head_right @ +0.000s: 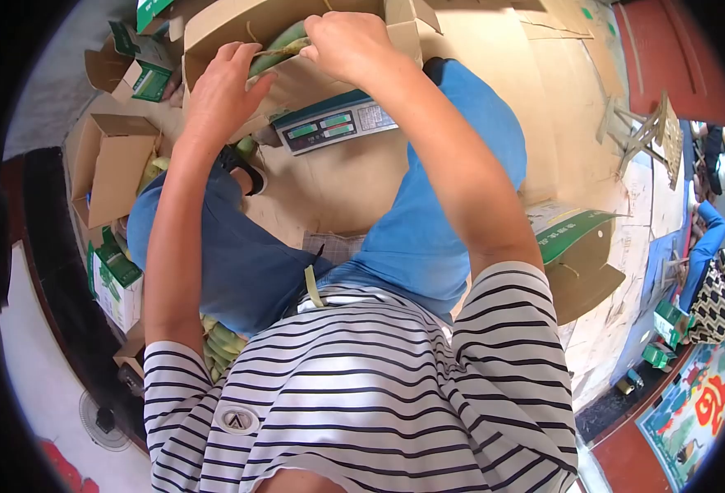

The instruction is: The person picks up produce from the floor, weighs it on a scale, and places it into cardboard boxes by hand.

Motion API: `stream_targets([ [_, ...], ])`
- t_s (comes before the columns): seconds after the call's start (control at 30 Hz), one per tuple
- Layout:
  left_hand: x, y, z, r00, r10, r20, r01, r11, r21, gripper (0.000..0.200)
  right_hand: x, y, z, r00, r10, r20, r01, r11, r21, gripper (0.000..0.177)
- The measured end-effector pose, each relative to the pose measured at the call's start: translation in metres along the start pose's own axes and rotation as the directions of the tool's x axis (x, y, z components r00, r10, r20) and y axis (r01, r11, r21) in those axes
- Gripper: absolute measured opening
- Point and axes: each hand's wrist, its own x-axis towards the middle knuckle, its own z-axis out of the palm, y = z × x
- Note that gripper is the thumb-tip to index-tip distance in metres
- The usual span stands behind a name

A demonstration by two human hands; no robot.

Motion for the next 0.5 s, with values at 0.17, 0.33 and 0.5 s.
stream_targets([
  [0.17, 0.0, 0.01, 0.001, 0.995, 0.029, 0.091, -0.03, 0.999, 0.01, 0.044, -0.001, -0.008, 0.005, 1.0, -0.001, -0.002, 0.001, 1.0, 0.022, 0.026],
  [0.33, 0.0, -0.004, 0.02, 0.984, 0.177, -0.019, -0.176, 0.984, 0.004, 0.044, -0.011, -0.024, -0.006, 0.965, -0.057, -0.254, 0.108, 0.976, 0.189, 0.021],
  [0.5, -0.002, 0.003, 0.011, 0.97, 0.22, 0.105, -0.222, 0.975, 0.008, 0.047, -0.098, -0.02, -0.058, 0.747, 0.043, -0.663, 0.185, 0.945, 0.27, 0.017],
])
